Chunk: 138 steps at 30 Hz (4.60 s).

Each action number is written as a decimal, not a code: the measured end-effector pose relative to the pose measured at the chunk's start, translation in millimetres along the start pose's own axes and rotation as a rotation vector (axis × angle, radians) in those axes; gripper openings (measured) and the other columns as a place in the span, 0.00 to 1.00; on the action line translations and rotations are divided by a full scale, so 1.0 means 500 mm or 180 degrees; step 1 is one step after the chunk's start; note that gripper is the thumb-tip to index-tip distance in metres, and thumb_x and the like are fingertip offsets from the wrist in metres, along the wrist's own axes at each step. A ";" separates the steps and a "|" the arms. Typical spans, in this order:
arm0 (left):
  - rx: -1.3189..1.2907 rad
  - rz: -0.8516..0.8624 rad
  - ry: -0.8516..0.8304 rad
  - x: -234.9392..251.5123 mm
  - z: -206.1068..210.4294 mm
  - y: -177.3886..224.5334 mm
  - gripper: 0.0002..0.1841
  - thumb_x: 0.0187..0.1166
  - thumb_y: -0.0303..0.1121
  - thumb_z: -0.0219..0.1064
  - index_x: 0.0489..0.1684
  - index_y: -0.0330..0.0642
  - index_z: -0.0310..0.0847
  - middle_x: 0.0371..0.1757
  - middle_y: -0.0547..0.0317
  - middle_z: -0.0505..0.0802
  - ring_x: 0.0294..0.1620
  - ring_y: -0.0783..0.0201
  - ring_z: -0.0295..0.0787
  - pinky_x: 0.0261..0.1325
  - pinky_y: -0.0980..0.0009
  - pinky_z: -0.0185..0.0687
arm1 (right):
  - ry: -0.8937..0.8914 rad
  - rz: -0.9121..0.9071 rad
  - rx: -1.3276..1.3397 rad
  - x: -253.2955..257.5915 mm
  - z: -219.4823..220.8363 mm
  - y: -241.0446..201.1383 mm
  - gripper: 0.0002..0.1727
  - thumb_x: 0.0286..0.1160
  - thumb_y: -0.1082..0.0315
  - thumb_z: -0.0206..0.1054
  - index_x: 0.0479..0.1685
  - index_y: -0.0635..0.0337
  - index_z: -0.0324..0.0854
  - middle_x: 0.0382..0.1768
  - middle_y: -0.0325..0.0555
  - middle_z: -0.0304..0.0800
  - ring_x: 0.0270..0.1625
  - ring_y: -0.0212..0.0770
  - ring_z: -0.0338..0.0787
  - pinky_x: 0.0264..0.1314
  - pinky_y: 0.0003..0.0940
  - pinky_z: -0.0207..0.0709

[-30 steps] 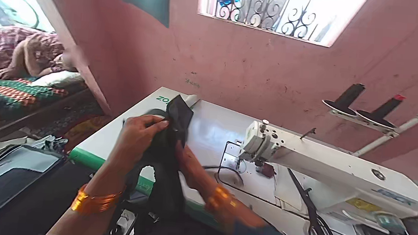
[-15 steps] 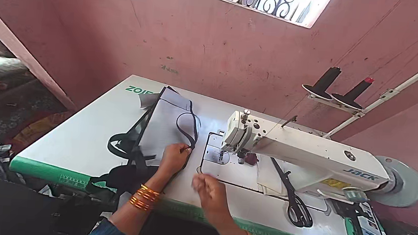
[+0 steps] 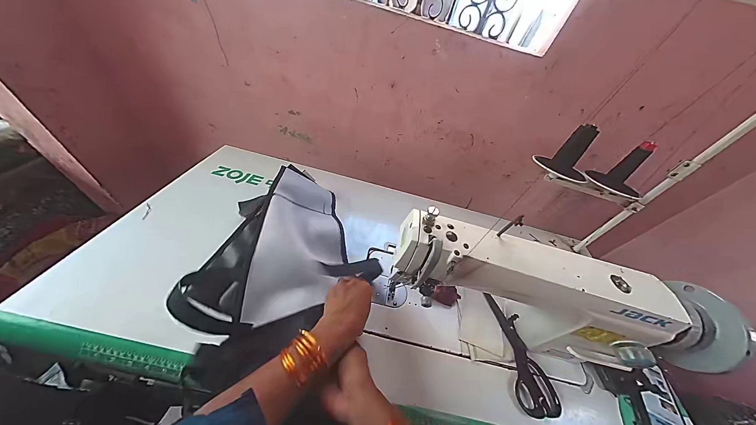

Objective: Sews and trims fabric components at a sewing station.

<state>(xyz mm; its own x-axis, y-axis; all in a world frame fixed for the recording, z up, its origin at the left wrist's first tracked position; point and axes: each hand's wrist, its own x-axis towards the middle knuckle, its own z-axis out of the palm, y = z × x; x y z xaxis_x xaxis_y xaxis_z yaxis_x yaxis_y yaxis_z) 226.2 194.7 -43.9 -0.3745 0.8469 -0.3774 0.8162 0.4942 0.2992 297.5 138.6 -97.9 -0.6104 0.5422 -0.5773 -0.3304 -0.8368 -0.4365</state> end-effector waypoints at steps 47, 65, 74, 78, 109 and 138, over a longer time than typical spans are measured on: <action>0.0006 0.1710 0.0478 0.036 0.103 -0.073 0.44 0.76 0.65 0.65 0.88 0.44 0.68 0.91 0.54 0.69 0.96 0.46 0.50 0.86 0.22 0.23 | 0.0417 -0.3953 -0.6471 -0.027 -0.190 -0.268 0.13 0.69 0.78 0.68 0.50 0.68 0.93 0.57 0.65 0.91 0.64 0.64 0.90 0.66 0.54 0.85; -0.0509 0.2798 0.1274 -0.006 0.183 -0.152 0.23 0.69 0.54 0.74 0.58 0.55 0.93 0.76 0.66 0.88 0.84 0.54 0.76 0.79 0.16 0.40 | -0.0648 -0.4467 -0.5789 0.049 -0.214 -0.215 0.17 0.65 0.83 0.60 0.48 0.72 0.92 0.61 0.61 0.93 0.72 0.55 0.88 0.79 0.40 0.76; -0.0553 0.2761 0.0715 0.050 0.124 -0.144 0.21 0.72 0.50 0.76 0.59 0.51 0.92 0.80 0.62 0.84 0.90 0.52 0.65 0.84 0.19 0.28 | -0.0572 -0.4767 -0.5702 0.066 -0.210 -0.211 0.15 0.62 0.81 0.59 0.40 0.72 0.92 0.54 0.58 0.95 0.66 0.53 0.91 0.75 0.37 0.79; -0.0546 0.2834 0.0795 0.058 0.125 -0.145 0.21 0.71 0.50 0.76 0.58 0.51 0.93 0.79 0.60 0.85 0.89 0.51 0.69 0.82 0.18 0.31 | -0.0542 -0.4770 -0.5703 0.065 -0.209 -0.209 0.15 0.62 0.81 0.58 0.40 0.72 0.92 0.54 0.58 0.95 0.66 0.53 0.92 0.75 0.36 0.79; -0.0977 0.1750 0.0504 0.122 0.048 -0.125 0.24 0.81 0.33 0.50 0.66 0.35 0.87 0.72 0.51 0.90 0.82 0.55 0.79 0.92 0.34 0.25 | 0.0767 -0.3871 -0.5706 -0.134 -0.284 -0.229 0.18 0.70 0.60 0.71 0.50 0.63 0.94 0.64 0.62 0.90 0.70 0.60 0.87 0.72 0.55 0.80; -0.0229 0.1700 0.1734 0.103 0.060 -0.153 0.09 0.77 0.19 0.58 0.41 0.32 0.86 0.40 0.37 0.94 0.44 0.35 0.94 0.40 0.39 0.85 | 0.1267 -0.2355 -0.1845 -0.266 -0.352 -0.318 0.20 0.79 0.80 0.45 0.66 0.64 0.73 0.39 0.37 0.94 0.31 0.29 0.91 0.32 0.23 0.85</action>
<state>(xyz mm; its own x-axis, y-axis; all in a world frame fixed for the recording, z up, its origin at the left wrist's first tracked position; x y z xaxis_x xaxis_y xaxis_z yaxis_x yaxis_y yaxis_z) 157.6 194.6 -112.6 -0.1163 0.9422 0.3143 0.9236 -0.0137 0.3830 558.1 212.7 -73.0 -0.0760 0.9828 -0.1686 -0.0639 -0.1735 -0.9828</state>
